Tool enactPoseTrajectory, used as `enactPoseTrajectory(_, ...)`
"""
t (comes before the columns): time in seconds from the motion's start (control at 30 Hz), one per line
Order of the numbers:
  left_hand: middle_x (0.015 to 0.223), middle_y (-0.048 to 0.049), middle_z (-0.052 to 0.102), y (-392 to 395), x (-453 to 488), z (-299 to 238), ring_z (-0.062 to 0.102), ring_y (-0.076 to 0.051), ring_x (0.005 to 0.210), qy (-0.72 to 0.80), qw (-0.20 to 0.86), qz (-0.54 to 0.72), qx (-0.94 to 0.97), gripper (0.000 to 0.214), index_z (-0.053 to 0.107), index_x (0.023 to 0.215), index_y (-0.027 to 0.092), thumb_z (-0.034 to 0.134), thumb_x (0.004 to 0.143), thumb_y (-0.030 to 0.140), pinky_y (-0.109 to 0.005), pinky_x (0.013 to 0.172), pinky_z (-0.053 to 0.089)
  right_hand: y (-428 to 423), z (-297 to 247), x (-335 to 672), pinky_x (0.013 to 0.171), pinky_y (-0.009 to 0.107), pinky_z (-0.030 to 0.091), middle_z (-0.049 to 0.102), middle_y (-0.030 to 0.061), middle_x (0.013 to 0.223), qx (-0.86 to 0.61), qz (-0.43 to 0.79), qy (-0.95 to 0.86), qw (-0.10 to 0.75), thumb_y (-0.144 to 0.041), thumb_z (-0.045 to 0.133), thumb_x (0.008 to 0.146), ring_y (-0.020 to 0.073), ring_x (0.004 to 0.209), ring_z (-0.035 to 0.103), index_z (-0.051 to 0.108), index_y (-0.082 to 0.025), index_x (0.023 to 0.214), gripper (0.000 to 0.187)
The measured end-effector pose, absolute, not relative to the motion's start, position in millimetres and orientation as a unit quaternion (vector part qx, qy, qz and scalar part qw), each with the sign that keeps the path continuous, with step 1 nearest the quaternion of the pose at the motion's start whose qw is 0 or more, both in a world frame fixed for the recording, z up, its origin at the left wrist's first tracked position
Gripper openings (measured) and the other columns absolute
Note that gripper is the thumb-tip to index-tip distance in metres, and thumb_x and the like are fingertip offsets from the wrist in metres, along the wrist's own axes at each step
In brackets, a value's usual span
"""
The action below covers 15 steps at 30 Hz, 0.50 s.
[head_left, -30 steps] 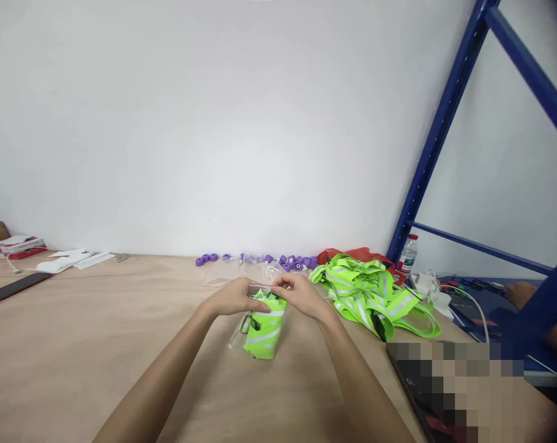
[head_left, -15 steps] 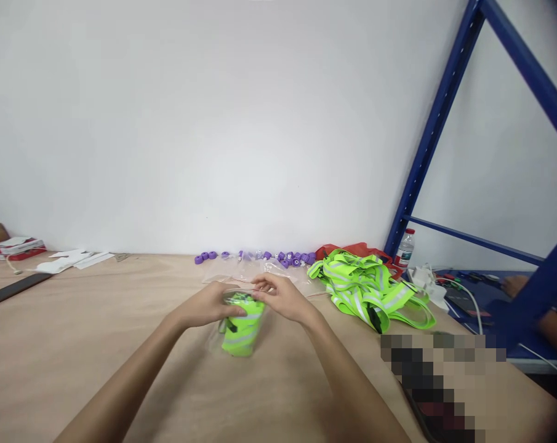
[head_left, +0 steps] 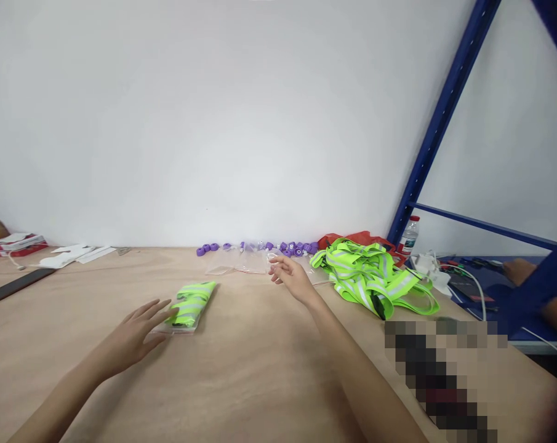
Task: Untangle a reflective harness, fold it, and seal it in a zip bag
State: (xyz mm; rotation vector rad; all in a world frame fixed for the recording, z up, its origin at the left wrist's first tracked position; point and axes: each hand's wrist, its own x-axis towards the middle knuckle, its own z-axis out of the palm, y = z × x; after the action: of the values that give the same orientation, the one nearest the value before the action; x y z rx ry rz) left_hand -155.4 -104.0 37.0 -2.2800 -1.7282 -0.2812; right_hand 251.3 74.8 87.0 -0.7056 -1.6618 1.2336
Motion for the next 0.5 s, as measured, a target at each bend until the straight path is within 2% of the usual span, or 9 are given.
enactPoseTrajectory(0.1,0.154,-0.0021,0.048,-105.3,-138.6,35.7,0.047,-0.031,0.14,-0.6,0.129,-0.106,-0.782,0.056,0.048,0.148,0.036,0.051,0.096,0.056,-0.045,0.107,0.05,77.5,83.5,254.1,0.063,0.027,0.052,0.068,0.0015,0.08,-0.3,0.506,-0.66,0.468,-0.046,0.069,0.079,0.0136,0.068,0.065,0.064,-0.02,0.102,0.035)
enactPoseTrajectory(0.23,0.148,-0.0054,0.054,-98.4,-107.3,32.5,0.053,-0.033,0.134,-0.627,0.117,-0.098,-0.764,0.054,0.057,0.142,0.03,0.045,0.096,0.055,-0.046,0.104,0.051,82.2,79.0,259.0,0.062,0.026,0.053,0.069,0.0019,0.079,-0.321,0.504,-0.644,0.478,-0.046,0.07,0.078,0.0138,0.067,0.066,0.065,-0.019,0.1,0.035)
enactPoseTrajectory(0.33,0.142,-0.0087,0.06,-91.7,-105.3,31.9,0.059,-0.034,0.127,-0.675,0.109,-0.082,-0.725,0.055,0.061,0.138,0.025,0.041,0.095,0.052,-0.046,0.098,0.054,87.0,76.5,264.1,0.062,0.027,0.053,0.07,0.0026,0.08,-0.337,0.496,-0.634,0.488,-0.048,0.069,0.077,0.0142,0.067,0.066,0.065,-0.019,0.097,0.036)
enactPoseTrajectory(0.5,0.145,-0.0076,0.056,-78.3,-129.3,41.2,0.055,-0.034,0.13,-0.725,0.112,-0.026,-0.679,0.053,0.063,0.136,0.026,0.038,0.09,0.033,-0.045,0.089,0.057,94.8,68.1,269.0,0.062,0.027,0.054,0.069,0.0032,0.079,-0.357,0.488,-0.627,0.491,-0.052,0.069,0.075,0.0145,0.066,0.066,0.064,-0.019,0.087,0.036)
